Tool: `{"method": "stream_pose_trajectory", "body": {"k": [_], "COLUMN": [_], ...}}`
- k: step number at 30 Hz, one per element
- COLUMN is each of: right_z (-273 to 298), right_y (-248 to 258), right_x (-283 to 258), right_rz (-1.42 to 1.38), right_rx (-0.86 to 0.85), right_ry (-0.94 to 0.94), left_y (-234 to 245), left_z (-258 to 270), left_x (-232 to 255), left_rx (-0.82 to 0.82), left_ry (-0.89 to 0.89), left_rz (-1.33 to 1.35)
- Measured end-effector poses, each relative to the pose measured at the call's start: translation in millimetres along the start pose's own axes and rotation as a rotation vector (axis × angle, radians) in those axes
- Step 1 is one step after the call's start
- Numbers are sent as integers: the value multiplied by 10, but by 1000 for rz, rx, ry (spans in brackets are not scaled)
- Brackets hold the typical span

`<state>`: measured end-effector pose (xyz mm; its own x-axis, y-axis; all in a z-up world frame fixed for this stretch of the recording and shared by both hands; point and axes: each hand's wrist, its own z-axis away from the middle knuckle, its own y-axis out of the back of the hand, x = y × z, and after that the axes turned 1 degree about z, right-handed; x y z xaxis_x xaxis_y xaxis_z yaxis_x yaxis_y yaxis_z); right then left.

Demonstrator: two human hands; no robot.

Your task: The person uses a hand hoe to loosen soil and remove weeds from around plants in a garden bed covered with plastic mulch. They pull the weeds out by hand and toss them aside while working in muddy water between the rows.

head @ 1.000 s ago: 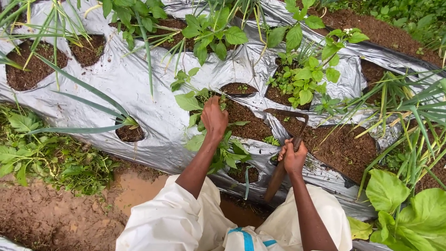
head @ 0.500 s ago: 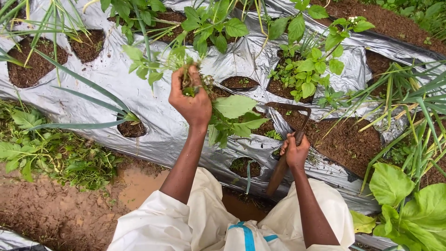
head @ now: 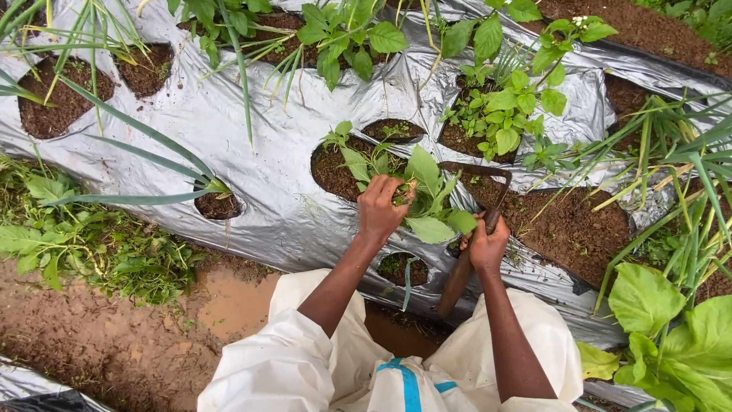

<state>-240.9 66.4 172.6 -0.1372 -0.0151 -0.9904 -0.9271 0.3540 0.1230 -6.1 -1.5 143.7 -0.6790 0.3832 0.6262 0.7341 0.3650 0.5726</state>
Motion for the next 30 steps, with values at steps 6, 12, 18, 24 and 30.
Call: {"method": "stream_pose_trajectory", "body": {"k": [6,12,18,24,30], "right_z": [-118,-119,96,-55,-58], "right_y": [112,119,4,35,41], "right_x": [399,430,-401,168,192], "right_rz": [73,71,112,-99,-108], "right_rx": [49,45,23,-50,-53], "right_ry": [29,21,43,-53,-50], "left_y": [806,403,434,637,1187], "left_z": [-319,-160,-205,-341,-679], "left_x": [619,194,125,152,556], "left_rx": [-537,-722,-742,-584,-278], "left_ry": [-215,-333,-367,-252,-6], "left_rz": [-210,-511,-385,-166,-372]}}
